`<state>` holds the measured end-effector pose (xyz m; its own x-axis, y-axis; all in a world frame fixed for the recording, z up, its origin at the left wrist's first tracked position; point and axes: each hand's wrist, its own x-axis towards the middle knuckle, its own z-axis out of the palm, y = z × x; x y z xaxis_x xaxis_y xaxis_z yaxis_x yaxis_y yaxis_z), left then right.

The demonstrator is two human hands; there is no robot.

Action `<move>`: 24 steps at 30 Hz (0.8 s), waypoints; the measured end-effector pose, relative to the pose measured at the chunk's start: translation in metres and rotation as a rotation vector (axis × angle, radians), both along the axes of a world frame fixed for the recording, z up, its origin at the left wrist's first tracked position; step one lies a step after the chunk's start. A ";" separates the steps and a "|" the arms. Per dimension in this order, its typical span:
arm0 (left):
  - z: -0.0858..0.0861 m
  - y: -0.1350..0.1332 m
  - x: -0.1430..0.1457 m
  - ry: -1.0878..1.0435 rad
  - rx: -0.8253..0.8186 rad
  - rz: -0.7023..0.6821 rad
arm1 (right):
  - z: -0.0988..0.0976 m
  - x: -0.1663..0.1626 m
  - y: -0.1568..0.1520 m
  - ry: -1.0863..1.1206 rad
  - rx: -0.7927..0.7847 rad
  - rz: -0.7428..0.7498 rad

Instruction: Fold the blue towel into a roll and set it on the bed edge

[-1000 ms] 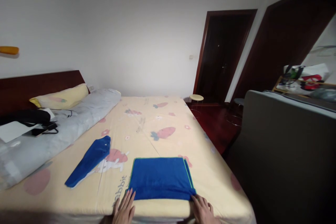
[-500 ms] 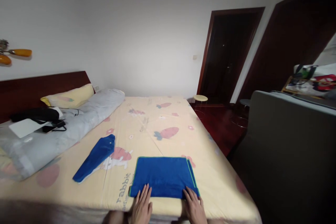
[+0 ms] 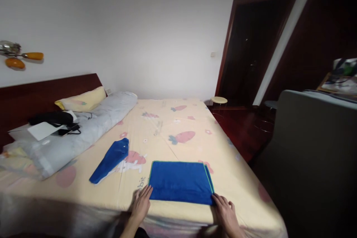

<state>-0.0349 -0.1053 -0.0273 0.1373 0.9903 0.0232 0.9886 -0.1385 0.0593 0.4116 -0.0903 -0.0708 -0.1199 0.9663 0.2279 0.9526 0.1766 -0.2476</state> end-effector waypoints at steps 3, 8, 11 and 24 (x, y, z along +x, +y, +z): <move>0.006 0.003 0.000 -0.001 -0.032 -0.006 | 0.001 0.004 0.004 -0.001 0.037 0.035; 0.001 -0.006 -0.014 -0.024 0.101 -0.075 | 0.008 0.011 0.004 0.098 0.009 0.091; 0.004 -0.014 -0.021 -0.106 0.179 -0.117 | 0.017 0.015 0.000 0.176 -0.062 0.102; 0.005 -0.002 -0.030 -0.739 0.067 0.198 | 0.035 0.014 -0.003 0.661 -0.209 -0.043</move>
<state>-0.0645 -0.1073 -0.0226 -0.1174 0.9880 0.1008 0.7017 0.0107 0.7124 0.4261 -0.0935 -0.0362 0.0196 0.9986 0.0486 0.5951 0.0274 -0.8032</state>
